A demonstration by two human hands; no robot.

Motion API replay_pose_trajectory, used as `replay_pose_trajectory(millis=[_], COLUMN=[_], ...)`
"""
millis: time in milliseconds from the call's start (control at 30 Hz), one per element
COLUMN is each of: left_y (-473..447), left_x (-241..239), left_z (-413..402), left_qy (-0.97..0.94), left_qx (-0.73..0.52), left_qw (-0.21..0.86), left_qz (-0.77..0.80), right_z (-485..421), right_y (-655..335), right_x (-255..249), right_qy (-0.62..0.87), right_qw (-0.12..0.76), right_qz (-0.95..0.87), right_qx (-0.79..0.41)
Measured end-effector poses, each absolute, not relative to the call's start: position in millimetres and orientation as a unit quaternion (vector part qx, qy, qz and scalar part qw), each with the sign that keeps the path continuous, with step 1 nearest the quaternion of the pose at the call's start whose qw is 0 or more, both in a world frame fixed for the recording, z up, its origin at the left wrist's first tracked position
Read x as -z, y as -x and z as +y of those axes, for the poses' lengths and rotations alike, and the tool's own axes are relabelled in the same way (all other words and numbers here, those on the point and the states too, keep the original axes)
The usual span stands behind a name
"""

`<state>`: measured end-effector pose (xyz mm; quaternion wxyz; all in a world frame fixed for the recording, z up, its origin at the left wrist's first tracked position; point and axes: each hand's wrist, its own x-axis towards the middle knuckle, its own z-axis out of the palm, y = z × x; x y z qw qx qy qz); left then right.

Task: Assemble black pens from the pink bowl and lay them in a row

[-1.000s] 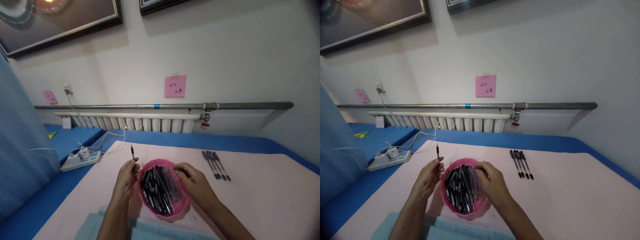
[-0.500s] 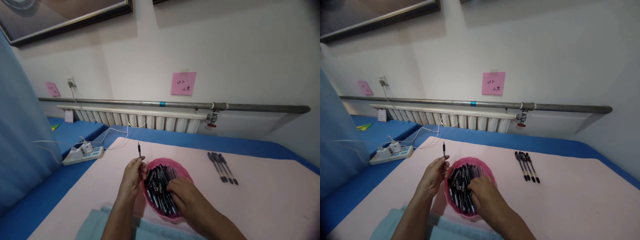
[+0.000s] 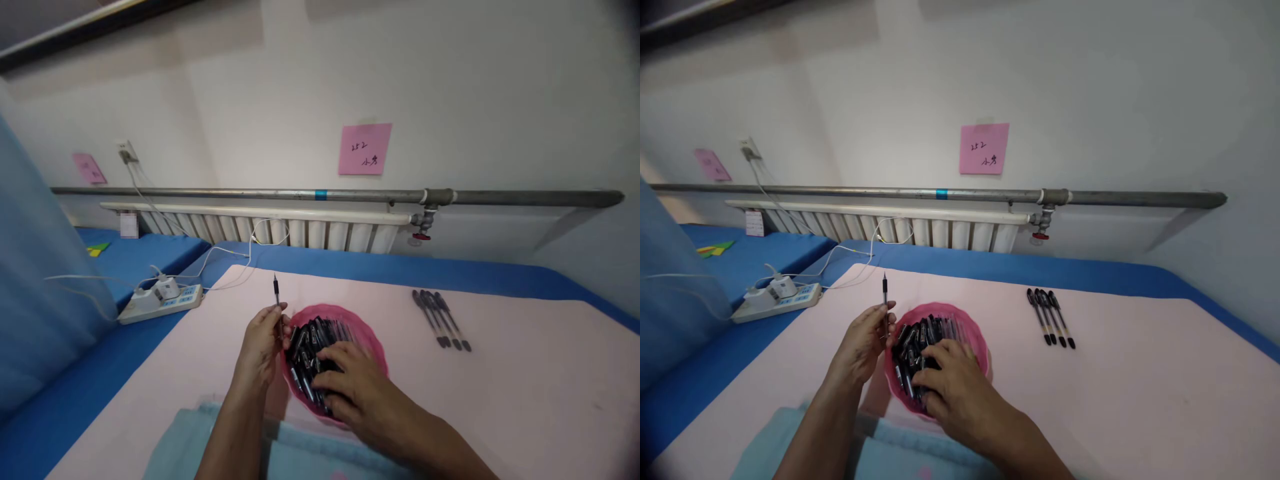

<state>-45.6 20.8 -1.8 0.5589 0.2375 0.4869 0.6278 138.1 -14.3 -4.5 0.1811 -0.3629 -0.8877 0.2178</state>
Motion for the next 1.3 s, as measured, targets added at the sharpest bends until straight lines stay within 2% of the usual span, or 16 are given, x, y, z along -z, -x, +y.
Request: replay_pose_trajectory(millis=[633, 833, 1300], left_y=[43, 40, 37], left_x=[6, 6, 7], left_z=[22, 21, 22], left_qy=[-0.252, -0.248, -0.249], left_qx=[-0.619, -0.614, -0.610], left_qw=[0.566, 0.567, 0.567], left_qz=[0.483, 0.490, 0.494], right_z=[-3, -12, -9], right_y=[-149, -136, -138], right_x=[1, 4, 10], right_qy=[0.423, 0.358, 0.399], right_qw=[0.166, 0.160, 0.112], right_qz=[-0.881, -0.903, -0.897], right_qx=[-0.132, -0.173, -0.156])
